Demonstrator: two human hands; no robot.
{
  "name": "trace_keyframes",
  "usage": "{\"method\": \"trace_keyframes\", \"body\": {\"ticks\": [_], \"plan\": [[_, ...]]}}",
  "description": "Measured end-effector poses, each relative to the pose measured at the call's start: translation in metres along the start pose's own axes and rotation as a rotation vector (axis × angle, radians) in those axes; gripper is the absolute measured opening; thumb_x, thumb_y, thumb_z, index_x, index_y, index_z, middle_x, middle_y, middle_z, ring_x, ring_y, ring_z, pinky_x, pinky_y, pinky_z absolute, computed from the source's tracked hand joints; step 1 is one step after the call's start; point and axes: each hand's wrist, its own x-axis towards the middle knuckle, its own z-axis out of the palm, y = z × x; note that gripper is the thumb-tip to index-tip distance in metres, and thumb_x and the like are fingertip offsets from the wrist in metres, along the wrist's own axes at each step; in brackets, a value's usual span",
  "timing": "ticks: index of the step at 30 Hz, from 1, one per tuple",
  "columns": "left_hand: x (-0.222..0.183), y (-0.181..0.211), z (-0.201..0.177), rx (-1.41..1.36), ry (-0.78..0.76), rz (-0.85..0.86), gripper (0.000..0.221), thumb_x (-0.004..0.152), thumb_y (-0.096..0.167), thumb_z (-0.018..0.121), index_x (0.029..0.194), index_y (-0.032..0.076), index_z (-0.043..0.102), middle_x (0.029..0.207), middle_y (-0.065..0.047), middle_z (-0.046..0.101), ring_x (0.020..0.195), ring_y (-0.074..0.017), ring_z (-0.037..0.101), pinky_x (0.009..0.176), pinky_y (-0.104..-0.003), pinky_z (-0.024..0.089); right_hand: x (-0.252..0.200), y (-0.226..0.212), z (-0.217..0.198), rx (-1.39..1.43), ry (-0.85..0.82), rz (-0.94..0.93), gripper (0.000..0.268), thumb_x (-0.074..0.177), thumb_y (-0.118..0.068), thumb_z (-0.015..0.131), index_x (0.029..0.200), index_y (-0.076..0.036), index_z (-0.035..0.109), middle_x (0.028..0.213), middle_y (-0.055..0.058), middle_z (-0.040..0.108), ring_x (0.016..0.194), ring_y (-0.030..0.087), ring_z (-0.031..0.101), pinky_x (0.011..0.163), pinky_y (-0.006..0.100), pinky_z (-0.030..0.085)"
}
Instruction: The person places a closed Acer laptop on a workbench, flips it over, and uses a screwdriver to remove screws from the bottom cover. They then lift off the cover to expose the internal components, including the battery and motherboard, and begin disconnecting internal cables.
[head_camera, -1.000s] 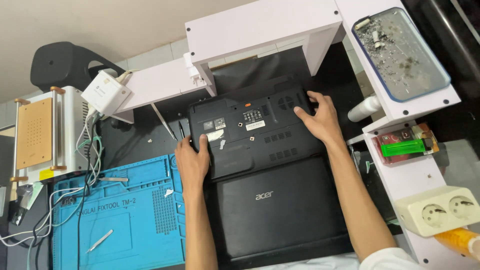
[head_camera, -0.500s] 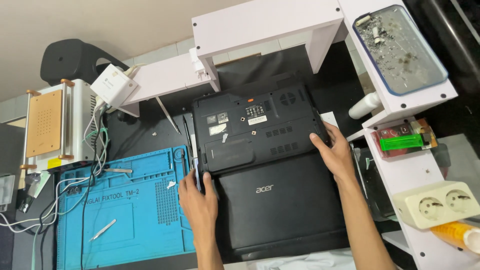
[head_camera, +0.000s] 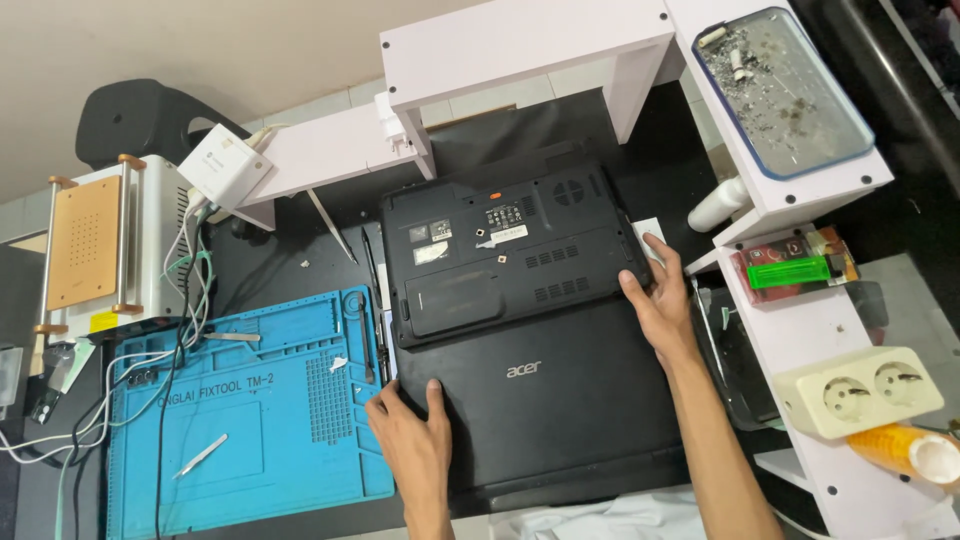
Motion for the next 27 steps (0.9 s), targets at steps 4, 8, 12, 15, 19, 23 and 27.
{"method": "trace_keyframes", "body": {"ticks": [4,8,12,15,19,23,27], "plan": [[0.003,-0.005,0.0,-0.022,-0.069,-0.074,0.06,0.092,0.038,0.069,0.128,-0.008,0.055,0.123,-0.03,0.057,0.114,-0.0459,0.055,0.098,-0.05,0.044,0.002,0.003,-0.001,-0.035,0.003,-0.028,0.068,0.099,-0.013,0.066,0.157,-0.004,0.032,0.152,0.018,0.049,0.141,0.022,0.05,0.116,0.036,0.042],[0.01,-0.013,0.005,-0.1,-0.076,-0.101,0.059,0.093,0.039,0.068,0.127,-0.008,0.056,0.122,-0.029,0.059,0.116,-0.0452,0.056,0.101,-0.05,0.044,0.004,0.001,0.001,-0.033,0.003,-0.012,0.067,0.099,-0.015,0.066,0.156,-0.004,0.033,0.148,0.019,0.055,0.136,0.024,0.054,0.114,0.035,0.043],[0.019,-0.034,0.022,-0.142,-0.103,-0.137,0.063,0.093,0.042,0.066,0.13,-0.008,0.056,0.127,-0.03,0.058,0.119,-0.0442,0.055,0.102,-0.048,0.043,0.006,0.009,-0.002,-0.019,0.002,-0.047,0.067,0.099,-0.015,0.066,0.156,-0.004,0.033,0.149,0.02,0.054,0.136,0.024,0.053,0.115,0.036,0.041],[0.022,-0.047,0.028,-0.119,-0.139,-0.143,0.066,0.095,0.046,0.063,0.129,-0.01,0.056,0.127,-0.031,0.059,0.12,-0.0448,0.057,0.102,-0.047,0.044,0.006,0.008,-0.002,-0.026,-0.004,-0.038,0.066,0.099,-0.016,0.066,0.155,-0.005,0.034,0.149,0.02,0.054,0.136,0.024,0.053,0.115,0.036,0.041],[0.024,-0.046,0.024,-0.097,-0.155,-0.143,0.066,0.098,0.05,0.059,0.123,-0.01,0.059,0.116,-0.033,0.066,0.111,-0.0466,0.064,0.096,-0.048,0.049,0.006,0.006,-0.003,-0.045,0.0,-0.022,0.066,0.099,-0.017,0.065,0.155,-0.006,0.034,0.15,0.021,0.053,0.137,0.024,0.053,0.115,0.036,0.041],[0.025,-0.042,0.021,-0.094,-0.222,-0.218,0.066,0.1,0.051,0.055,0.128,-0.009,0.056,0.105,-0.036,0.068,0.103,-0.0506,0.065,0.09,-0.052,0.05,0.004,-0.002,-0.001,-0.073,0.008,0.022,0.065,0.099,-0.018,0.065,0.155,-0.006,0.033,0.152,0.02,0.05,0.138,0.024,0.052,0.114,0.036,0.043],[0.024,-0.029,0.017,-0.174,-0.194,-0.207,0.058,0.102,0.046,0.047,0.127,-0.005,0.059,0.101,-0.036,0.07,0.099,-0.0525,0.067,0.084,-0.054,0.052,0.004,-0.005,-0.002,-0.064,-0.006,0.035,0.065,0.098,-0.019,0.066,0.154,-0.007,0.035,0.15,0.019,0.054,0.136,0.024,0.053,0.112,0.036,0.043]]}}
